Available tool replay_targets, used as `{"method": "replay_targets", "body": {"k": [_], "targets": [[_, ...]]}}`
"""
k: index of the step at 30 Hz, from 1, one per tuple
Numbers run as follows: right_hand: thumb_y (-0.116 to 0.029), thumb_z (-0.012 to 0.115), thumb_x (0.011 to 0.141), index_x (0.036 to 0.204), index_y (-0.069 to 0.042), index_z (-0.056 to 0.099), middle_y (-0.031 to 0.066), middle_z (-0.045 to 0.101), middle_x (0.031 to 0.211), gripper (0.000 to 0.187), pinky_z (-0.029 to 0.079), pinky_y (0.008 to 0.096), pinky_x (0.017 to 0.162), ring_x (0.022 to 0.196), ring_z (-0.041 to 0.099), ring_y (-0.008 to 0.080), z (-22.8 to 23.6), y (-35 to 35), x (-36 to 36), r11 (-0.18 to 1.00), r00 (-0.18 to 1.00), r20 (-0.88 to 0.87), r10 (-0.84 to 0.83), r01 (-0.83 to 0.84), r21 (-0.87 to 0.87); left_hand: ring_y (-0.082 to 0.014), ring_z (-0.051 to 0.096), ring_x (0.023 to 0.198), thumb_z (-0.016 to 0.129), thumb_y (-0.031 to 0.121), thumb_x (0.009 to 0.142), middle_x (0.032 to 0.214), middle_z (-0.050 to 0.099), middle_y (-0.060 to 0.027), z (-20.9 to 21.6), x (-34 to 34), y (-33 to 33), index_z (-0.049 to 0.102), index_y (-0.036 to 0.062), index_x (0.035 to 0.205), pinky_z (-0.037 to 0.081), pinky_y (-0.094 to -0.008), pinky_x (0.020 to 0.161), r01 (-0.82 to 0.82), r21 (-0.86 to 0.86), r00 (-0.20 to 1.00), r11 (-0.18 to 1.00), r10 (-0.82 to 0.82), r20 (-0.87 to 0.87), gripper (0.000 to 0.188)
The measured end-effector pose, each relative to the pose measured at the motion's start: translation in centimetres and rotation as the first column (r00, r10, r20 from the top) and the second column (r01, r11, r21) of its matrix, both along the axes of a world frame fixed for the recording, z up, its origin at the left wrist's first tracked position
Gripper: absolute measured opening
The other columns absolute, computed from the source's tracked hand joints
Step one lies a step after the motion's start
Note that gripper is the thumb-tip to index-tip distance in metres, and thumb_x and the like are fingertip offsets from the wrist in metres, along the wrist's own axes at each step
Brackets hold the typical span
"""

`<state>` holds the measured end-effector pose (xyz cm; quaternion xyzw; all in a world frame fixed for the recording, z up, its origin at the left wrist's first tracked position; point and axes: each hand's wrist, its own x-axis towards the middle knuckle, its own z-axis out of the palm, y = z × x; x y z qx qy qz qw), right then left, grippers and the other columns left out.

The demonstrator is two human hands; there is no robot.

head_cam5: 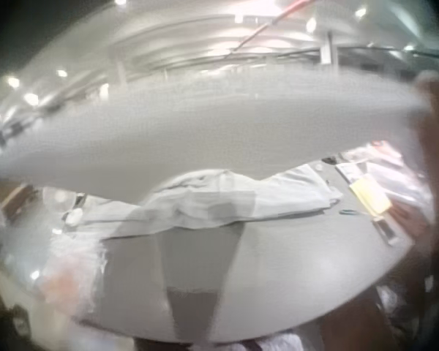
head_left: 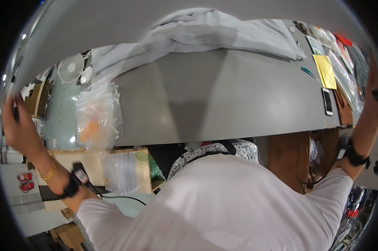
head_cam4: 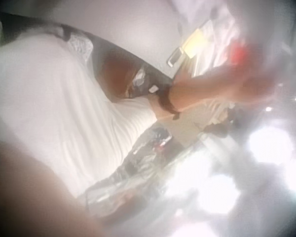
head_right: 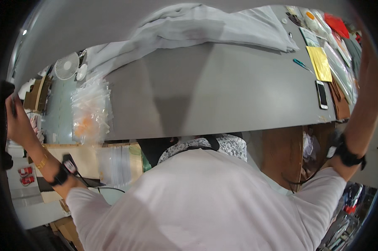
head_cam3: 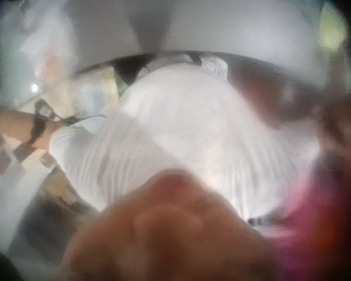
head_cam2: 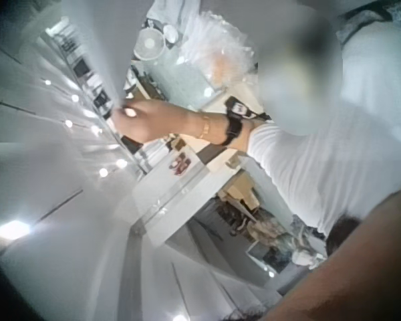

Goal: The person repeatedly folds gray garments on a table and places each folded item into a clear plastic bag. The person then stacks the packaged items on a nearby surface. The process is repeated for multiple garments.

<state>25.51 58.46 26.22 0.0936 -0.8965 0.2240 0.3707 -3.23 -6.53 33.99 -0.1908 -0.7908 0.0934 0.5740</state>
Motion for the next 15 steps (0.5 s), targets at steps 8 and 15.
{"method": "replay_targets", "body": {"k": [8,15], "targets": [[-0.01,0.068,0.093,0.095,-0.002,0.075,0.015,0.078,0.093,0.011,0.052,0.0428,0.087,0.098,0.065,0.0311,-8.5,-8.0,6.8,0.905,0.956,0.148,0.253,-0.181,-0.385,-0.0365,0.053,0.134,0.059,-0.009,0.088,0.129,0.063,-0.0161,-17.2,10.9,-3.0,0.069,0.0043,0.101,0.041,-0.0492,0.113,0.362,0.505,0.657,0.784,-0.599,0.458,0.021],[-0.001,0.063,0.089,0.097,-0.001,0.069,0.0112,0.077,0.101,0.01,0.05,0.0402,0.095,0.108,0.065,0.0268,-18.0,-10.0,6.6,0.582,0.795,0.394,0.461,0.064,-0.81,-0.0304,0.062,0.121,0.062,-0.002,0.093,0.119,0.069,-0.0168,-29.3,11.3,-6.4,0.068,-0.0024,0.104,0.045,-0.0435,0.107,-0.151,0.851,0.047,0.504,-0.856,0.515,0.012]]}}
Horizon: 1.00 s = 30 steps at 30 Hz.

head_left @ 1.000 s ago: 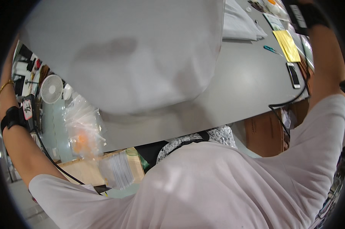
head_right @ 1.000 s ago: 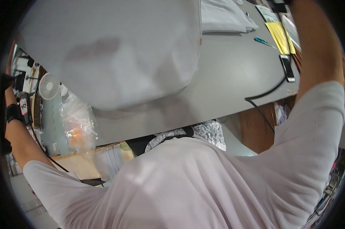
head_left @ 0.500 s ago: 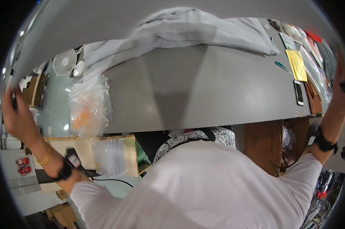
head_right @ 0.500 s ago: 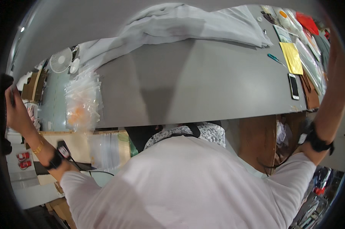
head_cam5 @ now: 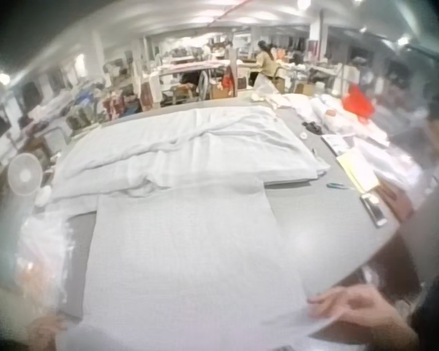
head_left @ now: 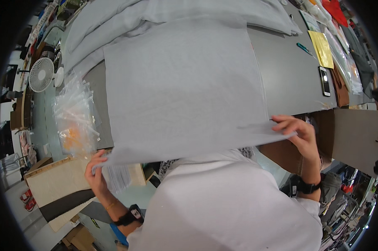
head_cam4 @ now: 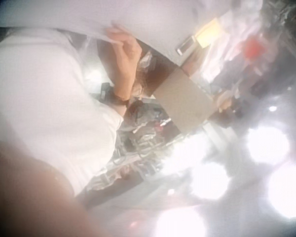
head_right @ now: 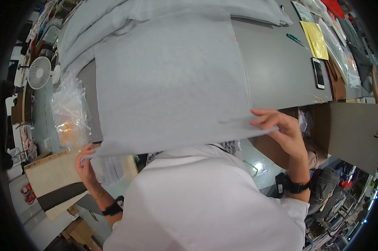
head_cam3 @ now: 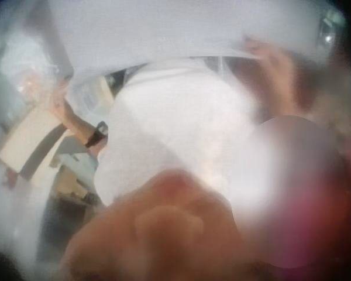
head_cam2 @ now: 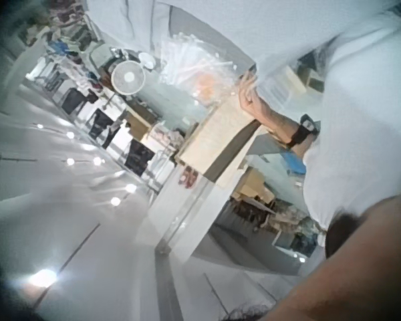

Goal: The person repeatedly folds gray garments on a table and places each folded item into a clear plastic bag. The person then stacks the packaged items on a nearby surface. The process is repeated for multiple garments.

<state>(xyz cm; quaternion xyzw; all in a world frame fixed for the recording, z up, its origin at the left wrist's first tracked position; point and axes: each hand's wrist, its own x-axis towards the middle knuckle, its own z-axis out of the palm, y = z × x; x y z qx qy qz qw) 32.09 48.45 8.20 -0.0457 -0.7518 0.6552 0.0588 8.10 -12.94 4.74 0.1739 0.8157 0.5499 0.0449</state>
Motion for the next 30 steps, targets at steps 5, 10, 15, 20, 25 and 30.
{"method": "replay_targets", "body": {"k": [5,10,15,20,25,30], "targets": [[-0.001,0.063,0.097,0.106,-0.004,0.063,-0.004,0.064,0.094,0.01,0.05,0.0201,0.08,0.091,0.061,0.0042,-6.1,2.9,-6.5,0.94,0.981,0.161,-0.105,0.15,-0.306,-0.0133,0.065,0.096,0.067,0.01,0.099,0.109,0.07,-0.0074,-3.2,-10.2,2.9,0.066,-0.004,0.119,0.053,-0.0276,0.084,-0.212,0.004,0.937,0.977,0.202,0.285,0.025],[-0.008,0.064,0.101,0.117,-0.005,0.064,-0.0024,0.067,0.095,0.016,0.048,0.0178,0.071,0.085,0.062,0.0038,-9.8,5.1,-15.3,0.932,0.946,0.26,-0.195,0.261,-0.252,-0.012,0.066,0.093,0.069,0.012,0.099,0.106,0.072,-0.0051,-5.9,-21.4,8.4,0.068,-0.0043,0.117,0.052,-0.0255,0.083,-0.084,0.063,0.942,0.995,0.058,0.331,0.024],[-0.011,0.069,0.098,0.129,-0.005,0.061,0.0019,0.069,0.096,0.032,0.047,0.0179,0.072,0.084,0.062,0.005,-11.0,4.8,-17.8,0.94,0.908,0.246,-0.338,0.34,0.036,-0.0118,0.067,0.097,0.069,0.011,0.099,0.109,0.074,-0.0079,-7.3,-22.4,10.7,0.06,0.0009,0.134,0.052,-0.0244,0.085,-0.088,-0.024,0.931,0.996,0.091,0.354,0.037],[-0.004,0.078,0.085,0.141,-0.007,0.058,0.0029,0.07,0.098,0.059,0.048,0.0276,0.079,0.091,0.061,0.0108,-8.4,1.7,-9.8,0.94,0.96,0.123,-0.252,0.213,0.267,-0.0196,0.064,0.118,0.073,0.001,0.087,0.126,0.07,-0.0136,-4.0,-11.5,7.5,0.048,0.0088,0.15,0.051,-0.0328,0.098,0.17,-0.065,0.924,0.983,-0.136,0.358,0.068],[0.002,0.078,0.077,0.124,-0.003,0.066,0.0085,0.067,0.104,0.049,0.049,0.0348,0.09,0.103,0.062,0.0262,-6.1,-0.7,-4.1,0.624,0.955,0.202,-0.218,-0.023,0.781,-0.0286,0.056,0.122,0.065,-0.004,0.086,0.126,0.061,-0.0127,-3.5,-5.3,4.0,0.065,0.0044,0.124,0.044,-0.0392,0.104,0.172,-0.73,0.965,0.661,-0.263,-0.011,0.039],[-0.005,0.074,0.09,0.107,0.001,0.064,0.0047,0.063,0.088,0.02,0.048,0.0286,0.078,0.087,0.06,0.0176,-4.7,3.1,-10.3,0.684,0.907,-0.227,-0.355,0.417,0.598,-0.017,0.053,0.091,0.064,0.006,0.094,0.103,0.06,-0.0062,-2.2,-13.3,5.1,0.067,-0.0007,0.106,0.045,-0.0292,0.083,-0.058,-0.345,0.963,0.937,-0.038,-0.266,0.014]]}}
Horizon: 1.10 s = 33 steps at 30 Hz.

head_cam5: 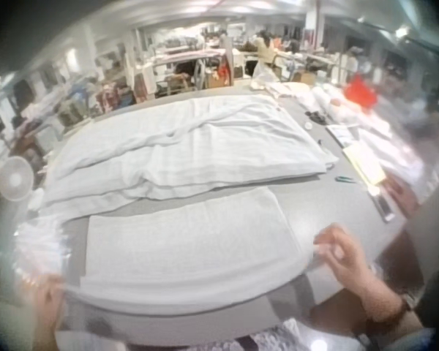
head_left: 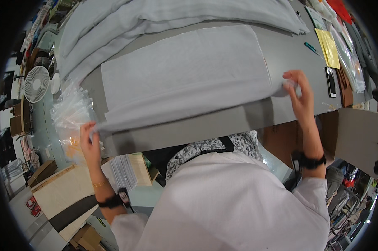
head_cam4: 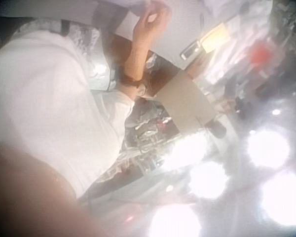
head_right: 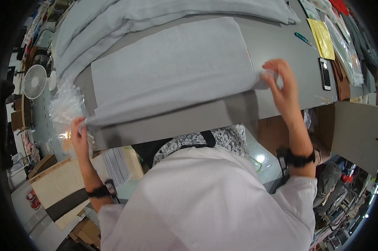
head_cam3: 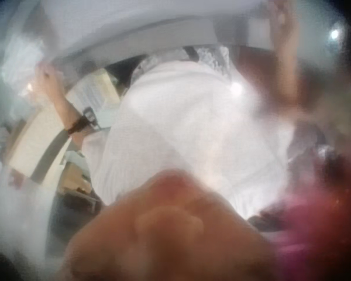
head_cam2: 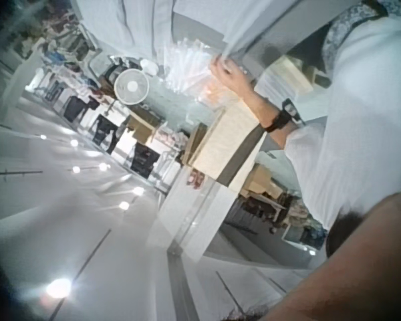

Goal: The person repeatedly folds gray garments on a table and places each folded item into a clear plastic bag. The person then stacks the packaged items on a nearby surface. The process is repeated for multiple garments.

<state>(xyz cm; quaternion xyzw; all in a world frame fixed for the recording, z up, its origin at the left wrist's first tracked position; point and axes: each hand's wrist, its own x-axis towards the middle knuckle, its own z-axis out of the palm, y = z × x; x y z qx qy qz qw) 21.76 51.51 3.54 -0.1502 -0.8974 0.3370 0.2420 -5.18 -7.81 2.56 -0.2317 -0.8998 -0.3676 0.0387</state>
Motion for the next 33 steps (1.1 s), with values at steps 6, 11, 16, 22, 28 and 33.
{"method": "replay_targets", "body": {"k": [6,11,16,22,28,33], "targets": [[-0.031,0.069,0.1,0.108,0.002,0.065,0.0062,0.061,0.083,0.034,0.046,0.0277,0.072,0.077,0.054,0.015,-2.9,5.8,-14.5,0.987,0.985,0.153,-0.077,0.097,-0.131,-0.0072,0.041,0.065,0.068,0.023,0.1,0.072,0.049,0.0022,-1.4,-14.5,7.3,0.067,-0.0033,0.106,0.034,-0.0268,0.057,-0.113,-0.112,0.972,0.987,0.133,0.193,0.027],[-0.04,0.071,0.097,0.113,0.004,0.065,0.0159,0.068,0.1,0.048,0.05,0.0397,0.082,0.092,0.063,0.031,-6.4,6.0,-17.2,0.883,0.964,0.025,-0.266,0.233,0.407,-0.0276,0.062,0.104,0.066,0.019,0.099,0.116,0.063,-0.0156,-4.7,-15.5,10.3,0.063,0.0001,0.127,0.051,-0.0375,0.09,-0.057,-0.234,0.93,0.97,-0.034,-0.367,0.034],[-0.038,0.073,0.095,0.099,0.004,0.064,0.0214,0.066,0.116,0.043,0.05,0.0461,0.087,0.106,0.06,0.0384,-9.3,3.8,-10.8,0.887,0.962,0.191,-0.194,0.089,0.454,-0.0398,0.038,0.146,0.068,0.024,0.097,0.156,0.042,-0.022,-5.1,-7.3,13.1,0.052,0.0025,0.145,0.034,-0.0483,0.119,0.24,-0.493,0.9,0.837,-0.382,-0.211,0.055],[-0.025,0.069,0.099,0.119,-0.001,0.066,0.0119,0.073,0.111,0.031,0.056,0.0324,0.079,0.091,0.072,0.0211,-5.1,7.6,-5.7,0.757,0.912,0.278,-0.302,0.407,-0.511,-0.0378,0.034,0.151,0.067,0.026,0.099,0.161,0.035,-0.0223,-5.8,3.5,16.2,0.045,-0.0006,0.15,0.035,-0.0486,0.12,0.366,-0.09,0.93,0.926,-0.368,0.004,0.061],[-0.016,0.072,0.097,0.138,-0.003,0.054,0.0089,0.071,0.116,0.046,0.055,0.0272,0.091,0.108,0.069,0.0157,1.9,-4.2,-10.5,0.592,0.996,-0.07,0.052,-0.087,-0.801,-0.0226,0.069,0.108,0.057,0.031,0.107,0.126,0.064,-0.0154,-4.0,3.7,16.5,0.052,-0.0041,0.14,0.062,-0.0331,0.079,-0.249,0.562,0.684,0.788,-0.268,0.679,0.048],[-0.02,0.068,0.101,0.14,-0.008,0.052,0.0077,0.063,0.115,0.044,0.055,0.0325,0.08,0.102,0.066,0.0159,-1.2,-20.1,-16.9,0.666,0.807,0.193,0.558,-0.298,-0.684,-0.0187,0.071,0.099,0.058,0.027,0.107,0.118,0.068,-0.0135,-4.1,2.3,16.7,0.056,-0.0053,0.134,0.062,-0.0332,0.078,-0.346,0.57,0.575,0.745,-0.312,0.756,0.042]]}}
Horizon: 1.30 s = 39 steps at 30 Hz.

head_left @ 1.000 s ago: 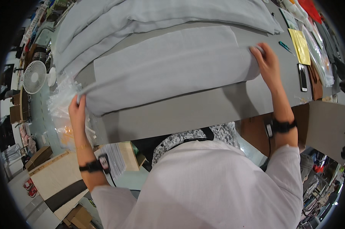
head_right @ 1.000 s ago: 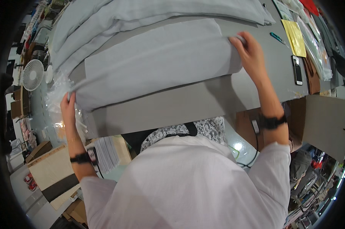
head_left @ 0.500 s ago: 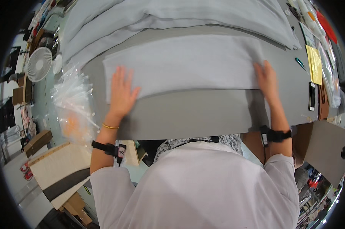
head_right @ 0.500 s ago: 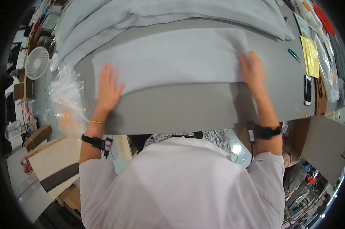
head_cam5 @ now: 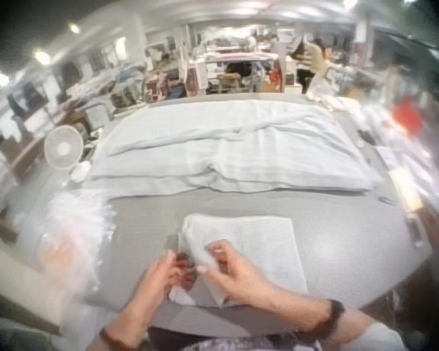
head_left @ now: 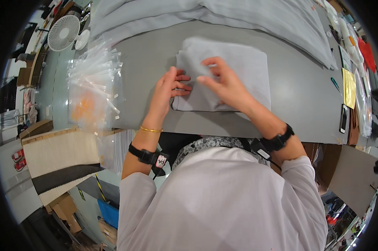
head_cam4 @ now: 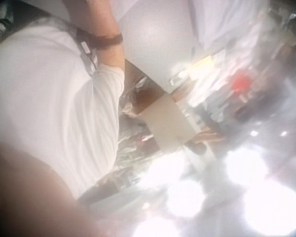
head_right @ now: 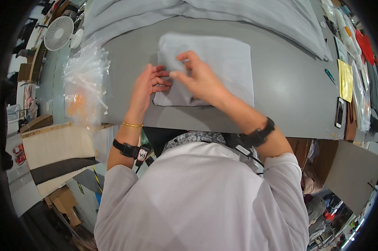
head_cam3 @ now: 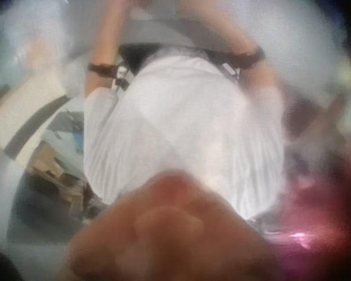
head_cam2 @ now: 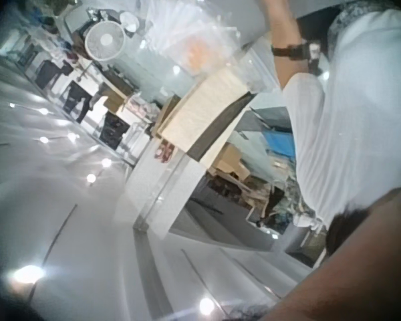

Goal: The person repeatedly folds gray garments on a table and places each folded item into a clear plastic bag. The person then stacks the packaged items on a nearby surface. The process is repeated for multiple garments.

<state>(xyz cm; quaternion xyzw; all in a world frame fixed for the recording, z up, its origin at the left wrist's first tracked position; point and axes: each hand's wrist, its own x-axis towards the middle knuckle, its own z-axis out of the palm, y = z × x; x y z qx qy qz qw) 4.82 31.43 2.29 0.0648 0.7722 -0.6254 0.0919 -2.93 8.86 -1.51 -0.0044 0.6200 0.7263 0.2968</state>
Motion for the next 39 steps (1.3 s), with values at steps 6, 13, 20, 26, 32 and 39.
{"method": "replay_targets", "body": {"k": [6,13,20,26,32,39], "targets": [[-0.028,0.071,0.097,0.139,-0.009,0.056,0.0163,0.063,0.13,0.048,0.056,0.0449,0.09,0.115,0.066,0.033,-1.4,3.6,2.4,0.738,0.959,-0.23,0.164,0.035,0.673,-0.0152,0.066,0.098,0.065,0.013,0.099,0.11,0.07,-0.0073,-2.9,-0.4,1.0,0.059,-0.0021,0.125,0.053,-0.0306,0.091,-0.049,-0.175,0.958,0.983,-0.003,-0.287,0.03],[-0.036,0.069,0.095,0.154,-0.008,0.045,0.0184,0.033,0.165,0.07,0.025,0.0509,0.124,0.154,0.025,0.0407,-5.9,6.6,5.9,0.452,0.914,-0.291,0.282,0.141,0.881,-0.0301,0.062,0.116,0.068,0.018,0.097,0.135,0.06,-0.0132,-1.8,-1.7,1.3,0.056,0.004,0.137,0.05,-0.0382,0.1,-0.315,-0.704,0.658,0.636,-0.388,-0.645,0.044],[-0.025,0.071,0.089,0.155,-0.008,0.044,0.0146,0.032,0.167,0.073,0.022,0.0539,0.126,0.155,0.025,0.0366,-3.3,10.2,0.9,0.418,0.853,-0.218,0.475,-0.001,0.908,-0.0369,0.046,0.141,0.068,0.022,0.097,0.146,0.055,-0.019,-0.5,-0.8,0.2,0.058,0.0077,0.139,0.035,-0.0455,0.12,-0.208,-0.622,0.312,0.755,-0.552,-0.773,0.045],[-0.018,0.069,0.09,0.137,-0.002,0.057,0.0156,0.051,0.153,0.051,0.025,0.0538,0.124,0.149,0.037,0.0379,-2.4,6.7,-3.7,0.535,0.825,-0.289,0.485,-0.019,0.844,-0.023,0.071,0.095,0.063,0.015,0.101,0.108,0.072,-0.0101,0.5,-4.4,-14.5,0.07,0.0022,0.116,0.06,-0.0366,0.085,-0.617,-0.332,0.515,0.713,0.047,-0.856,0.021],[-0.036,0.063,0.095,0.153,-0.002,0.044,0.0146,0.035,0.165,0.07,0.013,0.0579,0.126,0.155,0.025,0.0383,-5.4,-4.1,-5.1,0.381,0.766,-0.292,0.573,0.066,0.922,-0.027,0.072,0.086,0.066,0.024,0.097,0.101,0.071,-0.017,0.1,-13.0,-27.7,0.061,-0.0022,0.119,0.058,-0.0374,0.077,-0.813,-0.481,0.583,0.329,0.443,-0.681,0.034],[-0.045,0.061,0.094,0.154,-0.002,0.043,0.0138,0.035,0.166,0.076,0.009,0.0578,0.127,0.156,0.023,0.0387,-3.8,0.5,-4.8,0.295,0.635,-0.142,0.76,-0.142,0.945,-0.0411,0.07,0.107,0.056,0.03,0.096,0.117,0.072,-0.0235,-1.8,-15.9,-29.9,0.06,-0.0009,0.123,0.054,-0.0507,0.092,-0.638,-0.766,0.769,0.079,0.106,-0.63,0.041]]}}
